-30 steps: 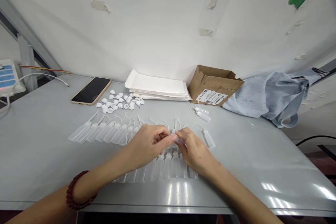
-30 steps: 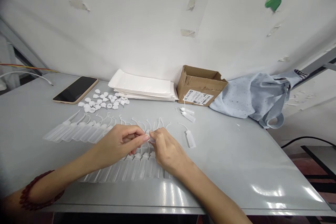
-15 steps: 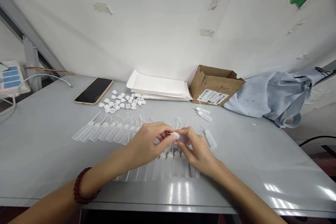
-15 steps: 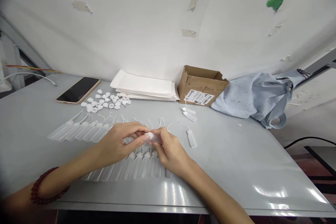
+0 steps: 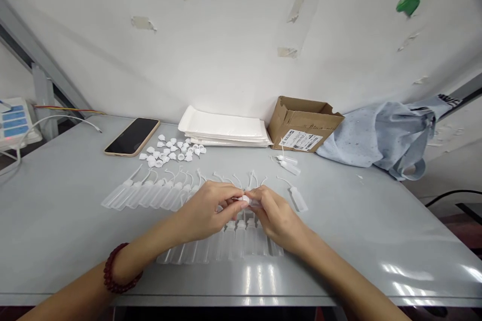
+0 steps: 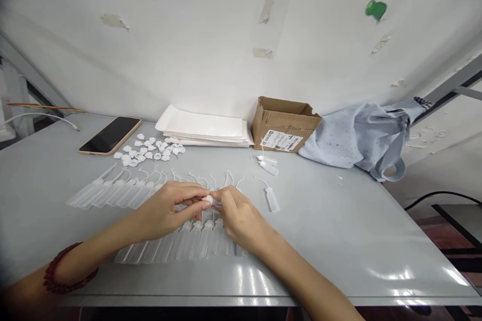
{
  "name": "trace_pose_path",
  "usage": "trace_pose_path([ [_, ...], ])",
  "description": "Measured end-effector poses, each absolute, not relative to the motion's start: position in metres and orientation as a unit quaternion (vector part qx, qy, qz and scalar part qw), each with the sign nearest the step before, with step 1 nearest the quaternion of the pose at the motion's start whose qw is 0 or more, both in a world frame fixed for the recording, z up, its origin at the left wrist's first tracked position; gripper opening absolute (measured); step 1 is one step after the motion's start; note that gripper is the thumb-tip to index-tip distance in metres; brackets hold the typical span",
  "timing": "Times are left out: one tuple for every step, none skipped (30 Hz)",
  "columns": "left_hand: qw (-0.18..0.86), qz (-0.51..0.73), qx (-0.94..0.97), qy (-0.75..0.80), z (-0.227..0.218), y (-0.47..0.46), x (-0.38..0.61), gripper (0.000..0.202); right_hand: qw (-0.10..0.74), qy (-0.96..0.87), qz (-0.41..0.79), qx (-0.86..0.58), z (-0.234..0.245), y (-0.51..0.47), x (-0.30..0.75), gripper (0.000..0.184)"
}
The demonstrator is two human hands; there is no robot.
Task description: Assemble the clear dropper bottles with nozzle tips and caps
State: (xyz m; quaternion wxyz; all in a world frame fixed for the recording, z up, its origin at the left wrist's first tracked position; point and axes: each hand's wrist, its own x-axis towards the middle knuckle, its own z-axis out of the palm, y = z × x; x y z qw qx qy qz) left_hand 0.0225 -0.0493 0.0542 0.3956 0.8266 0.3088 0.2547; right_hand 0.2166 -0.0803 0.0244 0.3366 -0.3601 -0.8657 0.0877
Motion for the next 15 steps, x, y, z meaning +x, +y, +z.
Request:
trace_pose_path([
  [0.337,0.277,0.854,0.284,0.051,-0.049,0.022,0.024,0.341,-0.858,0.117,-0.366,0.026,-0.081,0.217,0.028],
  [0.286,0.296,0.873,0.262,0.048,-0.048,0.022,0.022,0.346,-0.849,0.143,-0.372,0.027,-0.081,0.217,0.026],
  [0.249,0.310,0.884,0.247,0.046,-0.048,0.021,0.020,0.350,-0.841,0.164,-0.378,0.028,-0.082,0.217,0.025],
  [0.228,0.320,0.889,0.237,0.044,-0.048,0.021,0.018,0.352,-0.835,0.177,-0.384,0.029,-0.082,0.218,0.025],
  [0.221,0.329,0.888,0.231,0.043,-0.049,0.021,0.016,0.355,-0.831,0.181,-0.387,0.030,-0.082,0.218,0.024],
  [0.228,0.338,0.884,0.230,0.044,-0.050,0.022,0.015,0.360,-0.831,0.176,-0.387,0.030,-0.082,0.218,0.024],
  [0.245,0.346,0.875,0.236,0.045,-0.050,0.022,0.013,0.367,-0.832,0.161,-0.385,0.030,-0.082,0.218,0.025],
  [0.268,0.349,0.862,0.250,0.047,-0.051,0.023,0.012,0.376,-0.834,0.139,-0.379,0.029,-0.081,0.218,0.026],
  [0.295,0.348,0.848,0.268,0.050,-0.052,0.023,0.012,0.383,-0.838,0.112,-0.371,0.028,-0.080,0.217,0.028],
  [0.322,0.342,0.834,0.288,0.052,-0.053,0.024,0.013,0.387,-0.844,0.083,-0.361,0.027,-0.079,0.217,0.030],
  [0.347,0.333,0.821,0.308,0.055,-0.054,0.025,0.016,0.388,-0.850,0.056,-0.351,0.025,-0.079,0.217,0.033],
  [0.373,0.321,0.809,0.323,0.057,-0.055,0.026,0.018,0.385,-0.856,0.033,-0.344,0.023,-0.078,0.217,0.036],
  [0.399,0.308,0.797,0.332,0.059,-0.056,0.027,0.020,0.383,-0.859,0.017,-0.340,0.022,-0.078,0.217,0.038],
  [0.425,0.296,0.786,0.338,0.060,-0.056,0.027,0.021,0.382,-0.859,0.009,-0.342,0.021,-0.078,0.217,0.041],
  [0.449,0.285,0.776,0.339,0.062,-0.057,0.027,0.021,0.385,-0.854,0.007,-0.350,0.020,-0.079,0.217,0.043],
])
